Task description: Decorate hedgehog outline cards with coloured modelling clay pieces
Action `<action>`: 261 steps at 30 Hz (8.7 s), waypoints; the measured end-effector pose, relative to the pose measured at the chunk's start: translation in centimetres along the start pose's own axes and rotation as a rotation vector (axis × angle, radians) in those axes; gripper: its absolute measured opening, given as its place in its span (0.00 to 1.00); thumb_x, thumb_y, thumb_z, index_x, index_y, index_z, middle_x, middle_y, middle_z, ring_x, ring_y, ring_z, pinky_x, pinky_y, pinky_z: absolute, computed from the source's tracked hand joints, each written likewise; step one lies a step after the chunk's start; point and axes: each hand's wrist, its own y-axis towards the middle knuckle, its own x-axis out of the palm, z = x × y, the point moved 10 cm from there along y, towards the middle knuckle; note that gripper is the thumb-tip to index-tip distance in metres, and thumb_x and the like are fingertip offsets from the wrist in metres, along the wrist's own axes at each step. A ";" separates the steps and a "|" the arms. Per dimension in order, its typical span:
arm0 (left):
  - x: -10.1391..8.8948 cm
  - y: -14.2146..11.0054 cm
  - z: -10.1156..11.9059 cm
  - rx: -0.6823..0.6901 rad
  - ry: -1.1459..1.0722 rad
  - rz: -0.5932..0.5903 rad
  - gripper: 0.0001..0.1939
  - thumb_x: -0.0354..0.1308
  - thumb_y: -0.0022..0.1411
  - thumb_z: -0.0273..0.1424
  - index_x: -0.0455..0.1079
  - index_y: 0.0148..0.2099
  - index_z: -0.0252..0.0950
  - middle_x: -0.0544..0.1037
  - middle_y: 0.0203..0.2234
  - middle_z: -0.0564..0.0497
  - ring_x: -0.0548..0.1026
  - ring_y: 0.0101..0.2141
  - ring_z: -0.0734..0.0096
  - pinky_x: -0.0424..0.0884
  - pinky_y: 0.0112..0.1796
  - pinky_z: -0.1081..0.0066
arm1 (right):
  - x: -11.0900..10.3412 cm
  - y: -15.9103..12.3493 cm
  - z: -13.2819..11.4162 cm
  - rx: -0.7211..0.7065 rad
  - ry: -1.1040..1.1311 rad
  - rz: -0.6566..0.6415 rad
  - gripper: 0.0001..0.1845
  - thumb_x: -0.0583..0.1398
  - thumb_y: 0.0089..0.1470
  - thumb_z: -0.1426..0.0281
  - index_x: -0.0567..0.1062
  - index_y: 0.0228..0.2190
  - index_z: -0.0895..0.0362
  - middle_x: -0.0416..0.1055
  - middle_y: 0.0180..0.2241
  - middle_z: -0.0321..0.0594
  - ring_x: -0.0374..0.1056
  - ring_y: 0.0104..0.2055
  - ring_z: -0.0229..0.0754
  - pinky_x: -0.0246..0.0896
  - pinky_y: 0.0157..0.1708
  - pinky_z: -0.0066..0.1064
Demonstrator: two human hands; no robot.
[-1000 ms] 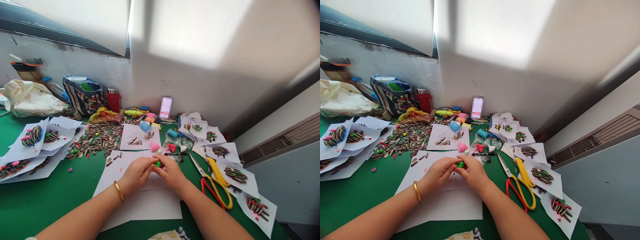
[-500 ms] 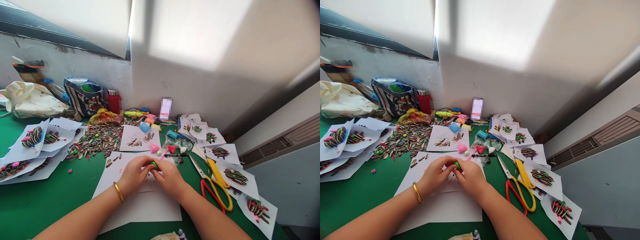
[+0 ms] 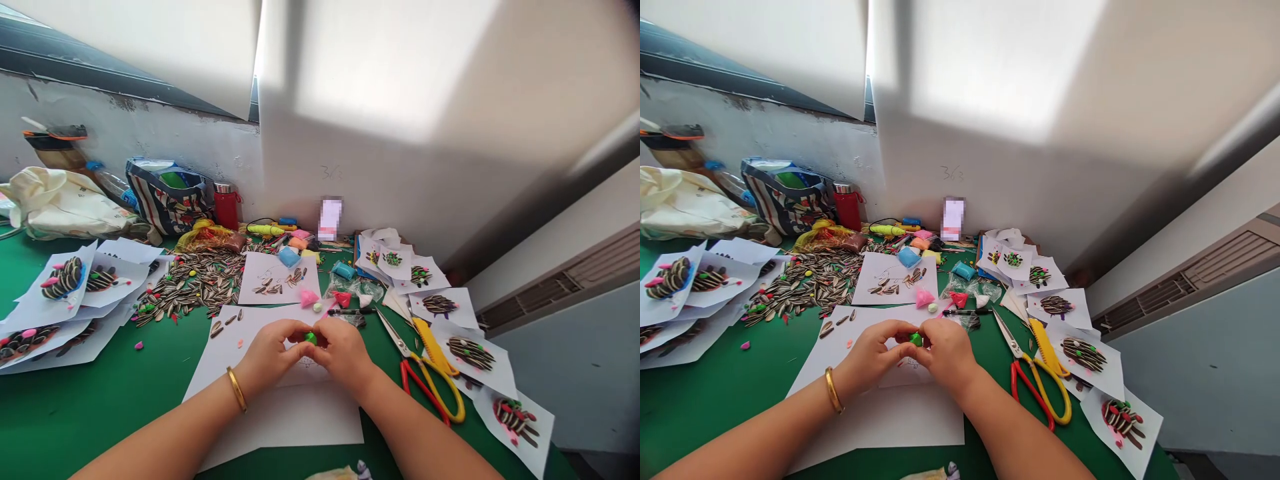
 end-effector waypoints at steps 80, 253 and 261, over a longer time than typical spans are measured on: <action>0.1 0.3 -2.7 -0.242 -0.374 0.013 0.14 0.61 0.57 0.41 0.78 0.36 0.36 0.82 0.31 0.48 0.77 0.33 0.64 0.73 0.36 0.68 | -1.9 -0.6 -2.5 -0.203 0.135 0.127 0.10 0.56 0.64 0.66 0.74 0.44 0.54 0.77 0.34 0.40 0.70 0.34 0.42 0.61 0.35 0.33; -2.0 0.6 -0.5 0.040 -0.113 0.143 0.07 0.62 0.60 0.33 0.79 0.40 0.41 0.77 0.34 0.49 0.75 0.35 0.68 0.73 0.39 0.69 | -1.4 0.3 -1.2 -0.120 0.274 0.080 0.05 0.57 0.57 0.74 0.69 0.37 0.54 0.68 0.33 0.38 0.63 0.35 0.41 0.61 0.36 0.33; -1.5 0.7 -1.9 -0.080 -0.266 0.115 0.08 0.63 0.58 0.35 0.78 0.38 0.39 0.81 0.33 0.49 0.77 0.35 0.66 0.74 0.39 0.67 | -1.4 0.2 -1.2 -0.126 0.265 0.050 0.07 0.55 0.62 0.70 0.70 0.42 0.54 0.72 0.37 0.40 0.66 0.37 0.42 0.63 0.38 0.33</action>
